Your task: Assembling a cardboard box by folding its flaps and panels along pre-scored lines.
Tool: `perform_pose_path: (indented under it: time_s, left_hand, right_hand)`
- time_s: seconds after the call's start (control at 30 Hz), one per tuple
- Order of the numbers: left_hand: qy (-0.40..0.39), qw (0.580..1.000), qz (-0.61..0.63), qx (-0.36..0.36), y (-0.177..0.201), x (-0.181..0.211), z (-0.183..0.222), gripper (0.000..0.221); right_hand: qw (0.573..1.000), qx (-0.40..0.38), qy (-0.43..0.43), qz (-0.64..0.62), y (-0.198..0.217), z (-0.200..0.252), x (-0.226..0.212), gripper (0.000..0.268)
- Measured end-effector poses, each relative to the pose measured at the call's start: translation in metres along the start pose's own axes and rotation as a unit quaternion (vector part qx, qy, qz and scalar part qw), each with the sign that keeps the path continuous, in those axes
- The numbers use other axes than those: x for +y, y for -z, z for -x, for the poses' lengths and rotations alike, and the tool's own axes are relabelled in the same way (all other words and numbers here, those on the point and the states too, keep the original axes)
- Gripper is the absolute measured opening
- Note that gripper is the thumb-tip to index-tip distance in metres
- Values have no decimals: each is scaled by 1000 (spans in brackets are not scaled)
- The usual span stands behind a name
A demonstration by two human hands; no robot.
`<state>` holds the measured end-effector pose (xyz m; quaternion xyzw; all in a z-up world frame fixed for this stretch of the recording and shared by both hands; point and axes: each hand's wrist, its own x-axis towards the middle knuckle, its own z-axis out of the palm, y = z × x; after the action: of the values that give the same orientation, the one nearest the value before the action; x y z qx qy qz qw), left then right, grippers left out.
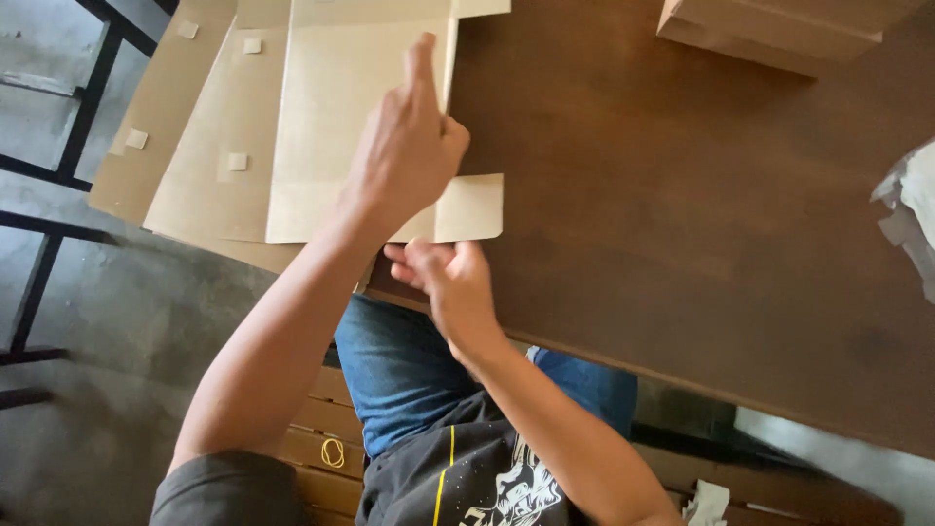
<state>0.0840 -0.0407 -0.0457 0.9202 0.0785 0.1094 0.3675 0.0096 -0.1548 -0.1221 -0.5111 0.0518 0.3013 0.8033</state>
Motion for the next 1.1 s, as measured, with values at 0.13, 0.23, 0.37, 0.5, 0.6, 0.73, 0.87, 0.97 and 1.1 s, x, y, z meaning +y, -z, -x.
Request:
perform_pose_path:
  time_s: [0.13, 0.23, 0.37, 0.5, 0.6, 0.73, 0.87, 0.97, 1.1]
  left_hand:
    - [46, 996, -1, -82, 12, 1, 0, 80]
    - [84, 991, 94, -33, 32, -42, -4, 68]
    - [23, 981, -66, 179, 71, -158, -5, 23]
    - [107, 957, -178, 201, 82, -230, 14, 31]
    - [106, 950, -209, 207, 73, -224, 20, 29]
    - [139, 941, -255, 177, 77, -218, 17, 39]
    - [145, 948, -219, 179, 75, -208, 18, 46]
    - [132, 946, -228, 190, 72, -213, 19, 42]
    - [134, 947, -221, 189, 73, -209, 19, 40]
  right_hand:
    - [999, 16, 25, -38, 8, -23, -9, 27]
    - [997, 53, -8, -52, 14, -31, -20, 25]
    - [988, 108, -8, -111, 33, -56, -21, 15]
    - [981, 147, -4, -126, 30, -71, -43, 10]
    - [980, 137, 21, -144, 36, -81, -49, 8]
    - [981, 155, 16, -118, 39, -69, -73, 41]
    - [977, 189, 30, -90, 53, -52, -81, 36]
    - [977, 193, 16, -92, 82, -42, -73, 32]
    - [984, 172, -4, -54, 145, -22, -65, 15]
